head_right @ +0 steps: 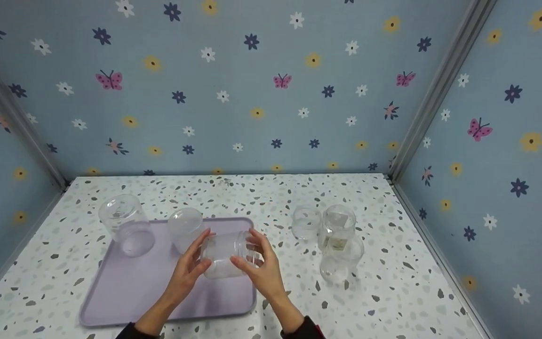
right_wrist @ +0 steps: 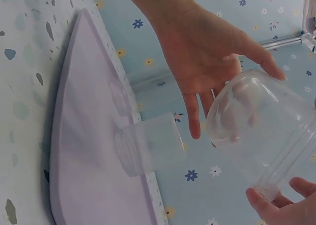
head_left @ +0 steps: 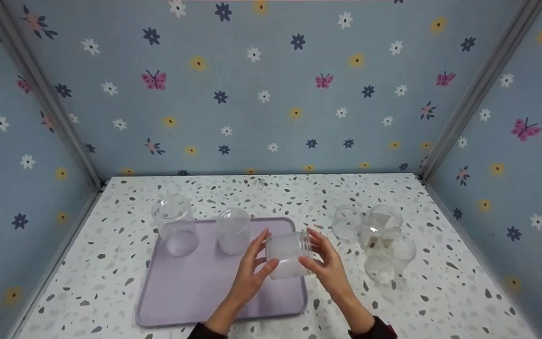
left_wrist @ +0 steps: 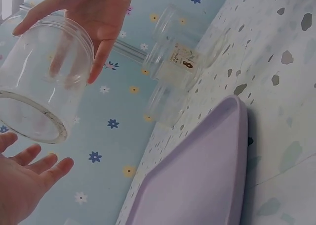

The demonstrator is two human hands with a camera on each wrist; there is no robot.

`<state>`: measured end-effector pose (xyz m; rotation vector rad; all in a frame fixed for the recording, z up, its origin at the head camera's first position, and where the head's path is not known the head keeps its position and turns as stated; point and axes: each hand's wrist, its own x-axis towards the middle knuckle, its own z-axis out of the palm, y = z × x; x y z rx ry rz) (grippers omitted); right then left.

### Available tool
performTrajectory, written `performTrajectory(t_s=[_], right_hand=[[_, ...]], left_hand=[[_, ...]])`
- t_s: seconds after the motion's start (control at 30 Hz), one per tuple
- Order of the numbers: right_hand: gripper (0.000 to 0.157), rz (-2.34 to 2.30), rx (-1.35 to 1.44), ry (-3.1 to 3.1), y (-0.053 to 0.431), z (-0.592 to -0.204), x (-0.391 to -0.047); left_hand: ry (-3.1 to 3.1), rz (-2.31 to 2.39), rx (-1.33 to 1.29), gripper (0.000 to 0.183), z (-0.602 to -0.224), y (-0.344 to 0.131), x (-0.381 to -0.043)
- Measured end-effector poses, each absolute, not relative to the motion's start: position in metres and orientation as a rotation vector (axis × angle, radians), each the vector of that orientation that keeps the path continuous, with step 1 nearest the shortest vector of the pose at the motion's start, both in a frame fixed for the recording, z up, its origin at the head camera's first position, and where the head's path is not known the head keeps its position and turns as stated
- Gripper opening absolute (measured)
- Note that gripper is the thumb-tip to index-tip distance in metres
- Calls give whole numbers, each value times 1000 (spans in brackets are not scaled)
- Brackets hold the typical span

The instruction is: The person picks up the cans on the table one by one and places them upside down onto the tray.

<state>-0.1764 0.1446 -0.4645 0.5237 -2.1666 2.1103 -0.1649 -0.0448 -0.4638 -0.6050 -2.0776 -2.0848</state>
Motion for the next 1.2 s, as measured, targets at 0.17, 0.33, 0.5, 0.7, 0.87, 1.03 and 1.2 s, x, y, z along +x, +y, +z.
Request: performTrajectory(t_s=[0.17,0.33,0.5,0.7,0.87,1.03,1.2], right_hand=[[59,2188,470,-2173,145,-468,-174],[58,2268,407,-2162,145,-472,-173],[57,2298,340,-2178,145,-475,-174],[56,2314,351,-2180,145,-476,-174],[57,2335,373,-2173,146,-477,-174],[55,2335,404,-2178,147,-478,-176],[53,2353,430,-2156,152,-479,-179]], left_hand=[[-2019,-2170,-678,62,-483,-44,-172],[-1963,-2281,-709,69,-492,-43,-174],[-1938,-2333,-701,72,-498,-43,-176],[-1919,-2317,-667,70,-499,-42,-175],[-1942,-2270,-625,68,-497,-41,-174],[-1995,-2227,-577,66,-489,-41,-172],[-2069,-2140,-519,65,-469,-40,-166]])
